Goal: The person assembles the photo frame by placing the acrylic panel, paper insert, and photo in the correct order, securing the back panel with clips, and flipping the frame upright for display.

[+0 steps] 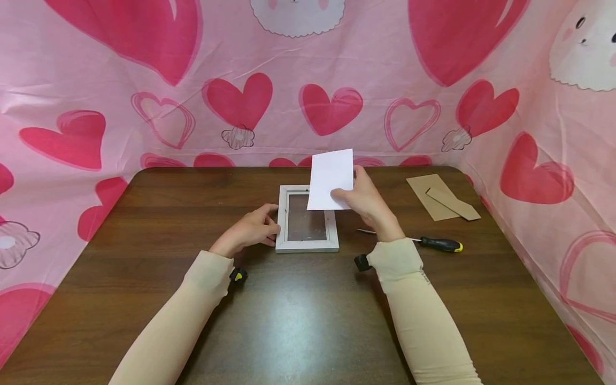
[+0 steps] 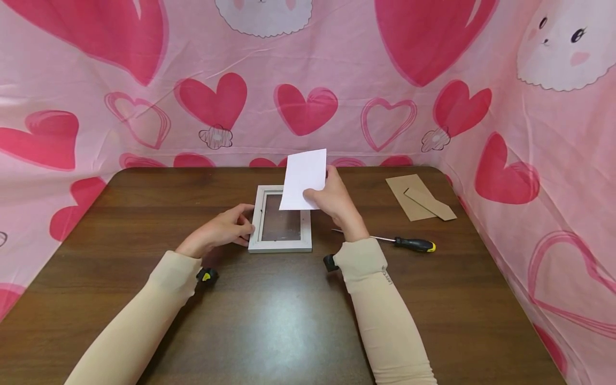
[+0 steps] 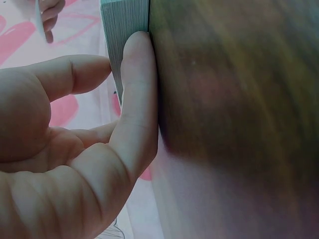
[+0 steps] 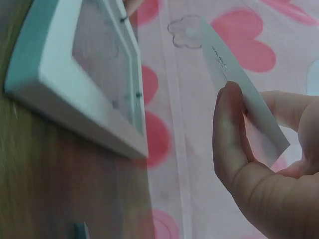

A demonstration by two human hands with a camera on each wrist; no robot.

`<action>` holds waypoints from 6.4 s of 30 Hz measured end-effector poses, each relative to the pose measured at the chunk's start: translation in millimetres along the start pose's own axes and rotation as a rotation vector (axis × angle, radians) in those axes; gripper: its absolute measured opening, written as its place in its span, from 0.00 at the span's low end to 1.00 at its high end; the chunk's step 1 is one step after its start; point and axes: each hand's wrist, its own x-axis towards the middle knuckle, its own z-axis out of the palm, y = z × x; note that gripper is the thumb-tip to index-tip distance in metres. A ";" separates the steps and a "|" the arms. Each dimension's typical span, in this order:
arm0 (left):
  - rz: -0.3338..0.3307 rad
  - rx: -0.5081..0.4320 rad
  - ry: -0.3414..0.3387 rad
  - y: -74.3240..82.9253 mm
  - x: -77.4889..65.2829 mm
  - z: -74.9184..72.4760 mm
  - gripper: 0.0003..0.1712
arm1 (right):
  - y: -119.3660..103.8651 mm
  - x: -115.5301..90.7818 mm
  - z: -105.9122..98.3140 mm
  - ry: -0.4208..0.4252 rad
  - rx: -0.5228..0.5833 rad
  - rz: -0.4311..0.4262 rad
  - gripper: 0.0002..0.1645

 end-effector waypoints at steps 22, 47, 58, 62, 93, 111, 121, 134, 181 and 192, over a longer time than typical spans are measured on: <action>-0.007 -0.008 -0.001 -2.3 2.7 -0.4 0.35 | 22.7 -8.2 42.8 -0.077 0.005 0.080 0.43; -0.015 0.002 0.003 -2.5 3.0 1.1 0.36 | 26.2 -10.6 49.8 0.013 -0.463 0.062 0.30; -0.014 0.025 -0.004 -0.1 0.7 0.2 0.36 | 20.1 -12.7 43.7 0.033 -0.586 0.073 0.25; -0.014 0.032 -0.003 0.7 0.0 0.2 0.36 | 21.1 -12.5 43.8 0.023 -0.607 0.087 0.25; -0.018 0.022 -0.013 -1.9 0.4 -0.8 0.36 | 29.3 -12.9 43.7 -0.134 -0.717 -0.048 0.29; -0.015 0.017 -0.013 -0.7 1.2 -0.4 0.36 | 30.5 -13.2 47.3 -0.156 -0.807 -0.024 0.27; -0.017 0.017 -0.015 -2.5 1.0 -1.1 0.36 | 30.1 -13.3 49.4 -0.156 -0.849 -0.039 0.27; -0.015 0.017 -0.017 -4.4 2.8 -0.8 0.36 | 28.3 -14.7 50.4 -0.150 -0.827 -0.020 0.28; -0.033 0.030 -0.002 -2.4 3.9 0.9 0.35 | 7.0 -15.2 -48.3 0.005 -0.693 -0.107 0.28; -0.035 0.023 -0.011 -1.2 2.1 1.1 0.35 | 21.1 -14.2 -159.4 0.061 -0.863 0.017 0.34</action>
